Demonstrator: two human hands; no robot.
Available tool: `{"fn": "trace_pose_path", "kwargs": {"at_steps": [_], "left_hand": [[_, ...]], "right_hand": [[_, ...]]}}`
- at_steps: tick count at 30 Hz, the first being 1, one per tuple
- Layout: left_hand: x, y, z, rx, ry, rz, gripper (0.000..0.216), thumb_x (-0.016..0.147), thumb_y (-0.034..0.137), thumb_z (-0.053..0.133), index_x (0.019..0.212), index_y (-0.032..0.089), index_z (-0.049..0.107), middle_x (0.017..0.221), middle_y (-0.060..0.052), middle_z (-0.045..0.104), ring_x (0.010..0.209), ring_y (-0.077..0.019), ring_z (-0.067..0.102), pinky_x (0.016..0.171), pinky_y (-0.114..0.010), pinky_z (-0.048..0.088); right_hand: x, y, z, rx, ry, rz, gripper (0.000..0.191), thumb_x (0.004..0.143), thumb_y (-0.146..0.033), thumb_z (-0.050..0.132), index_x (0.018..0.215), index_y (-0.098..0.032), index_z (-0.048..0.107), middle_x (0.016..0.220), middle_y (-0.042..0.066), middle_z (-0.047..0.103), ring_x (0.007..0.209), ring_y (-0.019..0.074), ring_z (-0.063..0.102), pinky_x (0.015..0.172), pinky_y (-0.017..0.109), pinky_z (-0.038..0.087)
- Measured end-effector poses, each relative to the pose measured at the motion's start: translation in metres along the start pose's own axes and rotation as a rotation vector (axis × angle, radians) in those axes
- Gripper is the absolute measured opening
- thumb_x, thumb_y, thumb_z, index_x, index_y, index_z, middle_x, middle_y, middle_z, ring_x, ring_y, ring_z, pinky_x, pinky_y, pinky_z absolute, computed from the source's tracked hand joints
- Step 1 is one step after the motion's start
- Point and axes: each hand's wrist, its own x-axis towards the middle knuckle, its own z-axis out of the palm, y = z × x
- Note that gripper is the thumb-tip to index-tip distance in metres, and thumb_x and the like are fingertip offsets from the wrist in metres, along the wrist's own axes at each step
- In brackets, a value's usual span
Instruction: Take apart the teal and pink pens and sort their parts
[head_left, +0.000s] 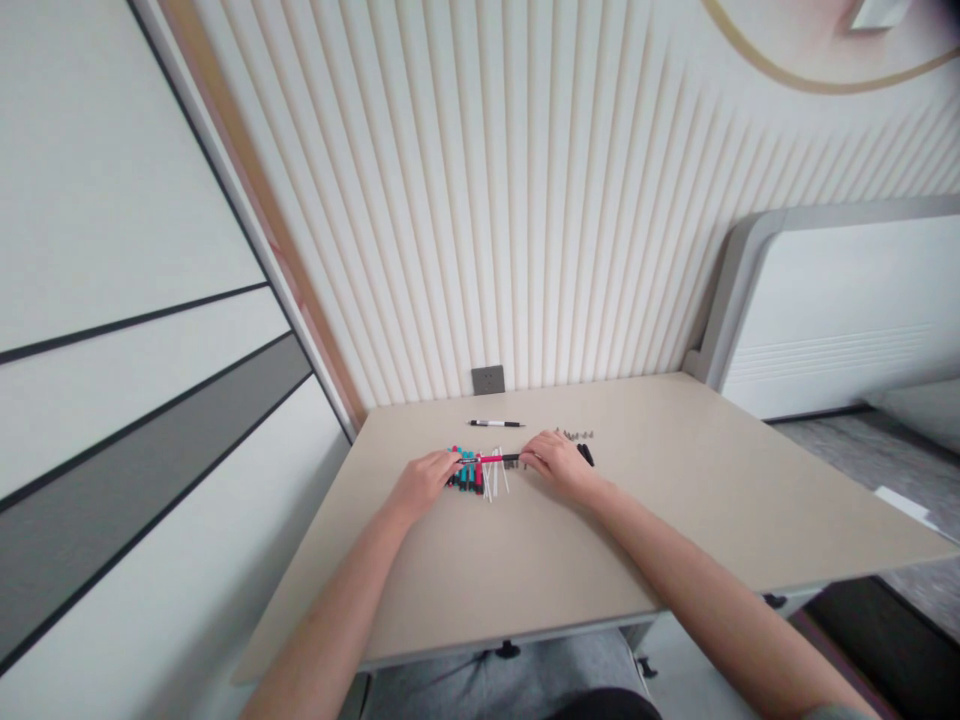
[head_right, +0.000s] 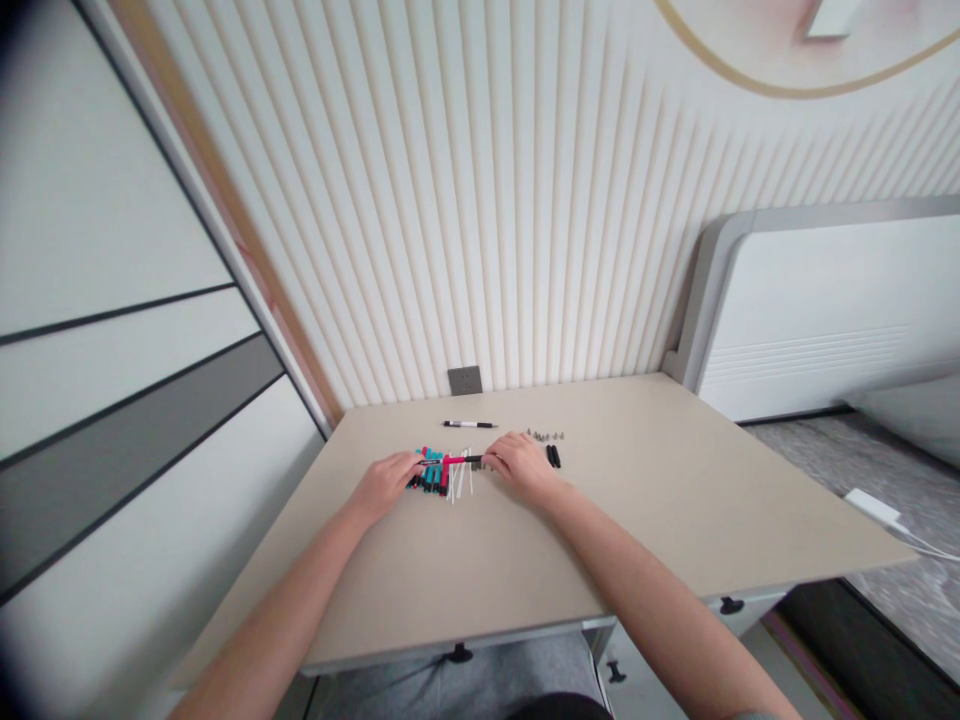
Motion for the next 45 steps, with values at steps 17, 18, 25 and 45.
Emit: {"fn": "trace_pose_path", "kwargs": {"at_steps": [17, 18, 25, 45], "left_hand": [[0.0, 0.001, -0.001, -0.016, -0.017, -0.024, 0.031, 0.101, 0.034, 0.035, 0.097, 0.019, 0.062, 0.085, -0.005, 0.066, 0.079, -0.0153, 0.064, 0.073, -0.026, 0.051], [-0.001, 0.001, -0.001, -0.022, -0.017, -0.022, 0.03, 0.1, 0.034, 0.036, 0.097, 0.019, 0.062, 0.085, -0.004, 0.067, 0.079, -0.0153, 0.064, 0.074, -0.027, 0.051], [-0.001, 0.0, -0.001, -0.027, 0.0, -0.039, 0.029, 0.1, 0.033, 0.037, 0.098, 0.019, 0.062, 0.085, -0.004, 0.066, 0.079, -0.0149, 0.064, 0.074, -0.026, 0.051], [-0.001, 0.003, -0.007, -0.021, 0.044, -0.133, 0.027, 0.1, 0.031, 0.034, 0.103, 0.019, 0.057, 0.085, -0.003, 0.064, 0.079, -0.0155, 0.063, 0.071, -0.025, 0.049]], "right_hand": [[0.0, 0.001, 0.001, 0.215, 0.0, 0.075, 0.02, 0.094, -0.034, 0.049, 0.1, -0.021, 0.064, 0.089, 0.005, 0.068, 0.085, 0.018, 0.06, 0.082, 0.032, 0.042], [0.0, 0.0, 0.0, 0.198, -0.027, 0.065, 0.024, 0.097, -0.032, 0.044, 0.094, -0.021, 0.066, 0.086, 0.004, 0.068, 0.084, 0.0176, 0.06, 0.084, 0.032, 0.041], [-0.002, 0.002, 0.002, 0.177, 0.023, 0.104, 0.027, 0.088, -0.034, 0.061, 0.111, -0.021, 0.059, 0.092, 0.004, 0.067, 0.084, 0.0173, 0.06, 0.082, 0.032, 0.042], [0.003, 0.009, -0.003, 0.914, 0.213, 0.352, 0.039, 0.081, -0.05, 0.062, 0.103, -0.017, 0.062, 0.069, -0.001, 0.059, 0.058, 0.0115, 0.049, 0.053, 0.024, 0.036]]}}
